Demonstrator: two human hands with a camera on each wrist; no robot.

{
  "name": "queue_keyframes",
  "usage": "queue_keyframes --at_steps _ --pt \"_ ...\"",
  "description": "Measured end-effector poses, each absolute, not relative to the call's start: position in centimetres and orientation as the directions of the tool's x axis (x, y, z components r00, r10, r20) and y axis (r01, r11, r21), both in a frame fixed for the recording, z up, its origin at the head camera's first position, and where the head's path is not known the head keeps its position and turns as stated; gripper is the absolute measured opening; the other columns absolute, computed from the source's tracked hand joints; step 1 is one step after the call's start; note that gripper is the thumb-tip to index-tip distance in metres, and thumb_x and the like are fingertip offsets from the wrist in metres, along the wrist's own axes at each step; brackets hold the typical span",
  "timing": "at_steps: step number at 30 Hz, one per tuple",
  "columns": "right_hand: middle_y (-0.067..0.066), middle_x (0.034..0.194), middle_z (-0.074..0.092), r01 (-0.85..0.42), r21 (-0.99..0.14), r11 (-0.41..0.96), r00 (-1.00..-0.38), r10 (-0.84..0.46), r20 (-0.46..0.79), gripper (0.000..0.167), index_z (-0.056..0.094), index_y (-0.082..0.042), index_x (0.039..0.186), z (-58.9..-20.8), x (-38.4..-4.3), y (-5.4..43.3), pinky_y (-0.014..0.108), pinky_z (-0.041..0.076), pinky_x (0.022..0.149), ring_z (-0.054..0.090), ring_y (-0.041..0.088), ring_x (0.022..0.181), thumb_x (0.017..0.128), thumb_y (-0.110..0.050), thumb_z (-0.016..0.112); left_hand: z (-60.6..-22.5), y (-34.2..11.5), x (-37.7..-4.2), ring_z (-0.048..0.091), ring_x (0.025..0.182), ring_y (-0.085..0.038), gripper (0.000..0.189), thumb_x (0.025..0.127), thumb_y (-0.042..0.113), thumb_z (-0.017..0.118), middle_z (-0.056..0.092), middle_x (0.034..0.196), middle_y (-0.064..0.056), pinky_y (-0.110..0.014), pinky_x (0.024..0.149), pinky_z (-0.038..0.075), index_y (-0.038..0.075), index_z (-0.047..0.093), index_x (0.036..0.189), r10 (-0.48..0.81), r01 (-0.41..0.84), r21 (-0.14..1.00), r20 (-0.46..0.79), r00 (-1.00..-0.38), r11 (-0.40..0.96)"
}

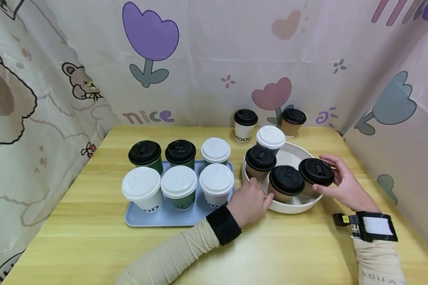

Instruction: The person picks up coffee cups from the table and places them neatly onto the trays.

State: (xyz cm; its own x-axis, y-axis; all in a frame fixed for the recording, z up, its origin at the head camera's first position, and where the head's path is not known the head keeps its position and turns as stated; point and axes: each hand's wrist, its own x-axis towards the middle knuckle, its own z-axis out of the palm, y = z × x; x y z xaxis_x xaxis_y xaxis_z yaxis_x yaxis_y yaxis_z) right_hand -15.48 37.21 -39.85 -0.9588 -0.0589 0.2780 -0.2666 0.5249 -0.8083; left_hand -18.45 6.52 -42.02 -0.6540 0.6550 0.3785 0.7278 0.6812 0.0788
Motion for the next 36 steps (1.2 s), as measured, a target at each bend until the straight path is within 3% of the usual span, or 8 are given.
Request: queue_keyframes --at_steps 6,12,18,20,23,26,31,36 --pt "0.002 0.146 0.042 -0.269 -0.805 0.529 -0.959 -0.073 0.272 0.091 0.031 -0.009 0.159 -39.8 -15.3 37.5 0.007 0.038 0.097 0.051 -0.003 0.121 0.084 0.006 0.078 -42.3 6.5 -18.3 0.061 0.070 -0.019 0.049 0.106 0.036 0.052 0.059 0.079 -0.009 -0.029 0.056 0.054 0.003 0.070 0.074 0.648 0.725 0.096 0.380 -0.659 0.682" --pt "-0.007 0.148 0.041 -0.339 -0.812 0.476 -0.929 -0.036 0.367 0.069 0.029 -0.008 0.161 -38.2 -15.2 38.8 0.009 0.036 0.102 0.042 0.007 0.130 0.099 0.006 0.058 -42.2 6.6 -18.5 0.062 0.069 -0.019 0.049 0.106 0.037 0.052 0.059 0.080 -0.009 -0.029 0.055 0.054 0.003 0.071 0.076 0.639 0.717 0.067 0.402 -0.656 0.694" --pt "0.002 0.145 0.045 -0.217 -0.723 0.656 -0.940 0.059 0.337 0.060 0.036 -0.005 0.156 -34.6 -17.7 39.7 0.006 0.036 0.097 0.043 0.008 0.124 0.103 -0.015 0.063 -42.0 6.6 -18.5 0.062 0.068 -0.019 0.049 0.106 0.037 0.052 0.058 0.078 -0.008 -0.029 0.054 0.054 0.004 0.070 0.074 0.640 0.719 0.061 0.407 -0.652 0.693" --pt "0.011 0.149 0.045 -0.156 -0.684 0.712 -0.955 0.067 0.288 0.062 0.038 -0.003 0.155 -32.7 -19.4 39.7 0.016 0.038 0.103 0.044 0.016 0.126 0.103 -0.023 0.066 -41.9 6.6 -18.5 0.062 0.068 -0.019 0.049 0.106 0.037 0.053 0.058 0.078 -0.008 -0.029 0.054 0.054 0.004 0.070 0.074 0.641 0.719 0.061 0.406 -0.651 0.692" --pt "0.023 0.151 0.043 -0.084 -0.609 0.789 -0.979 0.048 0.198 0.067 0.039 -0.002 0.154 -30.2 -22.6 39.7 0.044 0.038 0.111 0.042 0.034 0.130 0.103 -0.037 0.065 -41.9 6.5 -18.5 0.062 0.068 -0.019 0.049 0.106 0.037 0.053 0.059 0.078 -0.008 -0.029 0.055 0.054 0.004 0.069 0.074 0.641 0.719 0.056 0.408 -0.650 0.693" --pt "0.031 0.149 0.043 -0.071 -0.511 0.857 -0.995 -0.028 0.091 0.070 0.038 0.002 0.153 -28.7 -26.2 39.8 0.067 0.035 0.105 0.041 0.048 0.132 0.103 -0.040 0.062 -42.0 6.5 -18.4 0.062 0.068 -0.019 0.049 0.105 0.038 0.053 0.060 0.079 -0.008 -0.029 0.056 0.054 0.004 0.070 0.075 0.641 0.717 0.046 0.411 -0.648 0.695" --pt "0.039 0.142 0.044 -0.092 -0.336 0.937 -0.989 -0.124 -0.076 0.068 0.040 0.009 0.149 -28.3 -31.3 40.3 0.069 0.037 0.103 0.045 0.055 0.128 0.102 -0.035 0.063 -42.4 6.6 -18.3 0.062 0.069 -0.019 0.048 0.106 0.039 0.053 0.059 0.079 -0.008 -0.028 0.056 0.054 0.004 0.070 0.077 0.640 0.714 0.048 0.403 -0.654 0.699" --pt "0.045 0.144 0.040 -0.088 -0.216 0.972 -0.980 -0.124 -0.157 0.069 0.041 0.013 0.146 -29.0 -34.4 40.9 0.069 0.036 0.106 0.043 0.060 0.130 0.097 -0.029 0.065 -42.6 6.7 -18.1 0.060 0.068 -0.018 0.048 0.105 0.039 0.054 0.059 0.078 -0.007 -0.028 0.054 0.053 0.004 0.071 0.077 0.634 0.712 0.050 0.413 -0.654 0.701"
